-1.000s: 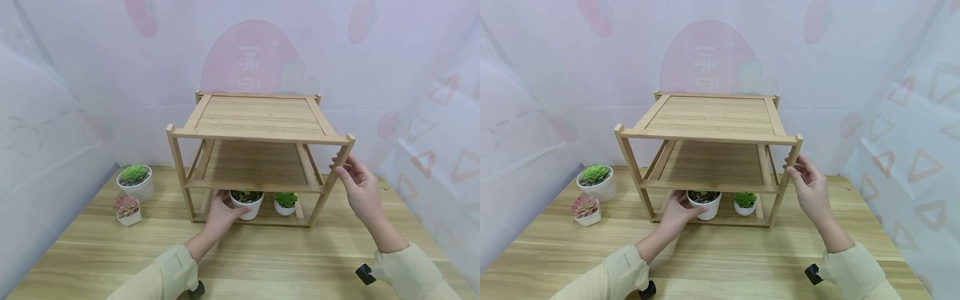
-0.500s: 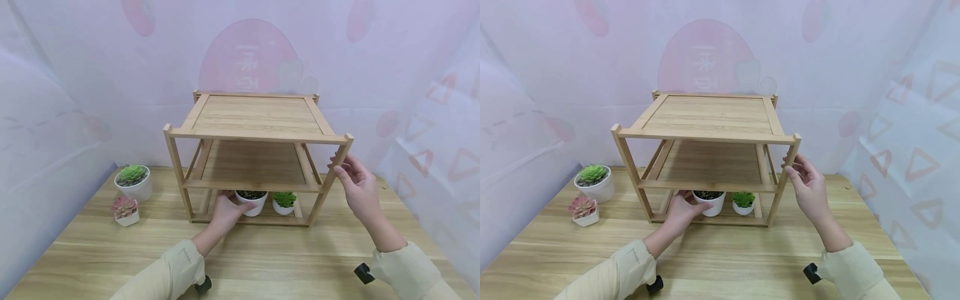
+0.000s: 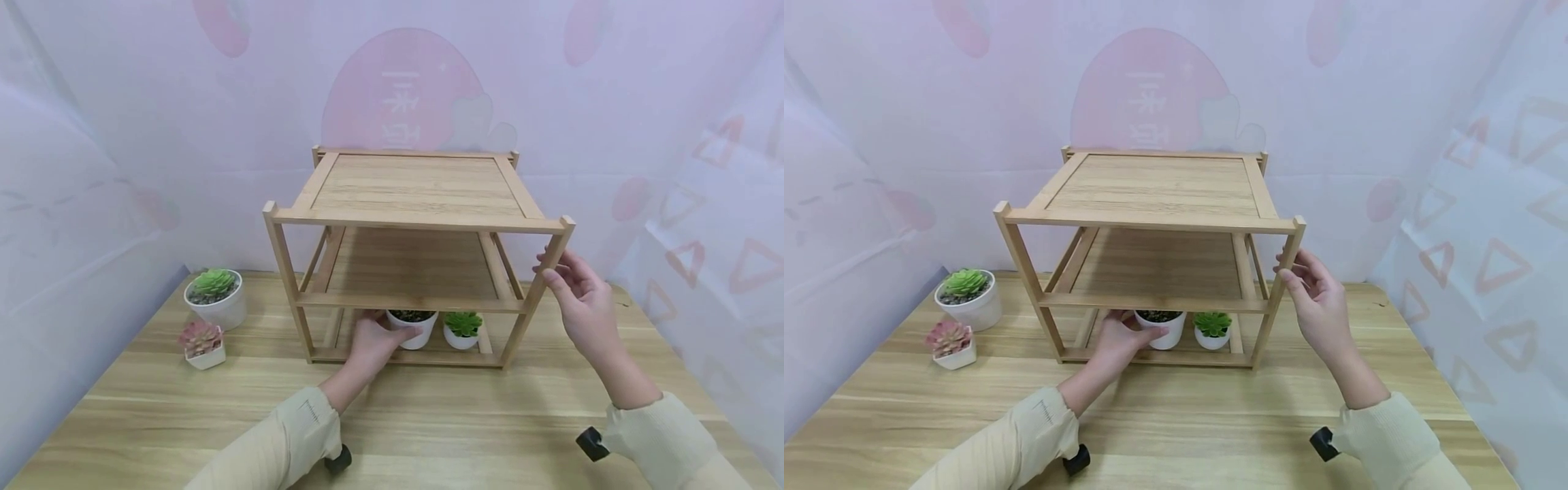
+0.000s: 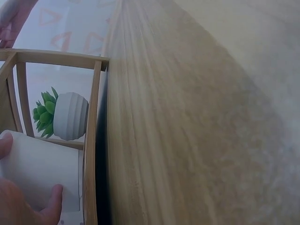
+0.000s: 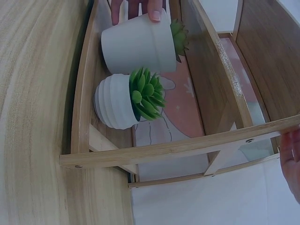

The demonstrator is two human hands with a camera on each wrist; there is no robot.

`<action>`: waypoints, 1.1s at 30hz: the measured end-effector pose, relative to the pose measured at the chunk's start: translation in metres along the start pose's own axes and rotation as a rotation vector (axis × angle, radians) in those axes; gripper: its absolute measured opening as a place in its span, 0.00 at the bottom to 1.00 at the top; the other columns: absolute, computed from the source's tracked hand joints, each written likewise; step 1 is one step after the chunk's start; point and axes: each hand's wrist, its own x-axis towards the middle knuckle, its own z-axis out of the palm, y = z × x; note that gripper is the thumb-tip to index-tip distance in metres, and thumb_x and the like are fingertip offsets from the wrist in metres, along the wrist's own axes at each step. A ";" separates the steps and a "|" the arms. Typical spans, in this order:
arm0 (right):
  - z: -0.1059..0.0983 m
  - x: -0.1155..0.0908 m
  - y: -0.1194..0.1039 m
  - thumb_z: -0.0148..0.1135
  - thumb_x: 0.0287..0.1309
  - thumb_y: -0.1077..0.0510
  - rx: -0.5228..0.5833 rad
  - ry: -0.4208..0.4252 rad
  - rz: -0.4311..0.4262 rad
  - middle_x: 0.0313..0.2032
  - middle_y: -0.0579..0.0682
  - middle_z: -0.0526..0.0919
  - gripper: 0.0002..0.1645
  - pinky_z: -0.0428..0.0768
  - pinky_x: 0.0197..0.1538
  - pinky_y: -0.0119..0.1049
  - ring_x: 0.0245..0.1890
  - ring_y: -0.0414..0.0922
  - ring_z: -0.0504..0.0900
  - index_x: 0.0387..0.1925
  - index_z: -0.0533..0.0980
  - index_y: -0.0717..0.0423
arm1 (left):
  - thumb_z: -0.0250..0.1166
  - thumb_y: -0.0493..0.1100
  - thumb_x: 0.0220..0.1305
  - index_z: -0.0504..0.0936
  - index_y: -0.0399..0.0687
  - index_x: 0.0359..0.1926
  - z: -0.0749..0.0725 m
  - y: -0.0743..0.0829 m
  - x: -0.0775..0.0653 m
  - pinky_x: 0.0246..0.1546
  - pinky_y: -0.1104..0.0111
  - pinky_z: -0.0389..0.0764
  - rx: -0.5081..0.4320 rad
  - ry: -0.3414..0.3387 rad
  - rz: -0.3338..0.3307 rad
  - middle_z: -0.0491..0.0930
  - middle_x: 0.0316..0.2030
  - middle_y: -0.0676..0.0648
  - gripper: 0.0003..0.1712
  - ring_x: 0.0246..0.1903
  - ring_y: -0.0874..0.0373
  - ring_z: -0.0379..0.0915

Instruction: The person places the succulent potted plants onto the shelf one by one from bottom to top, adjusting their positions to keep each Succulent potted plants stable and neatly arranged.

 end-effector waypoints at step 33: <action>0.001 0.000 0.000 0.55 0.73 0.70 0.017 0.008 0.010 0.50 0.42 0.84 0.25 0.78 0.54 0.23 0.49 0.38 0.83 0.68 0.68 0.71 | 0.81 0.37 0.50 0.72 0.37 0.67 0.013 -0.007 0.002 0.58 0.54 0.78 0.002 -0.021 0.025 0.74 0.63 0.39 0.43 0.61 0.45 0.73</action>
